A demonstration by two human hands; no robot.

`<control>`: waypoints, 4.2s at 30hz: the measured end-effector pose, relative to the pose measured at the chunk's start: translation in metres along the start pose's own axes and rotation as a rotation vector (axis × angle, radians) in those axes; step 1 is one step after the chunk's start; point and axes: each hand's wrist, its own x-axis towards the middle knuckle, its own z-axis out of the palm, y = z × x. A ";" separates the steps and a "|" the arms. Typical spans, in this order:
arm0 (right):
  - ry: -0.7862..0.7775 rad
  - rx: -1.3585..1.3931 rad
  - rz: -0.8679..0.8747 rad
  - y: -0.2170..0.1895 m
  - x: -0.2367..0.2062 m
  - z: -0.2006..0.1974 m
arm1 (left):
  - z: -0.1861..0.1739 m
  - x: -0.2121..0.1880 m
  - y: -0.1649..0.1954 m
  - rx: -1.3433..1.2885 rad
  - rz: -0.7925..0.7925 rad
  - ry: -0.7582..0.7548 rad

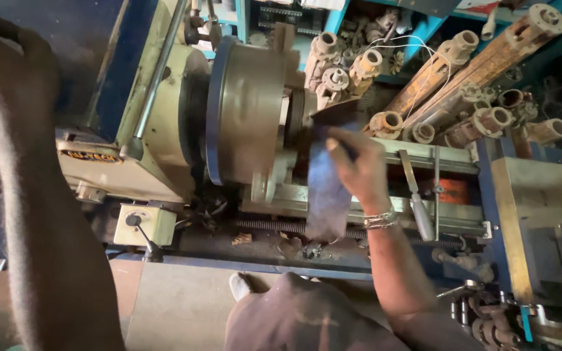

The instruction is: The person operates a metal lathe, using a file to smooth the surface of a rotating metal workpiece. They then use a sanding block to finish the surface. The workpiece remains mounted in the lathe throughout the clip.

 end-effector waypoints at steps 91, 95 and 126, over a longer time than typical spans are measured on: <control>-0.480 -0.610 -0.447 0.012 0.075 -0.031 | -0.040 0.013 0.056 0.261 0.051 0.050; -0.476 -0.608 -0.433 0.012 0.073 -0.030 | -0.038 0.010 0.053 0.151 -0.012 -0.017; -0.447 -0.136 -0.393 0.042 -0.003 -0.049 | 0.009 -0.017 -0.036 0.034 -0.084 -0.061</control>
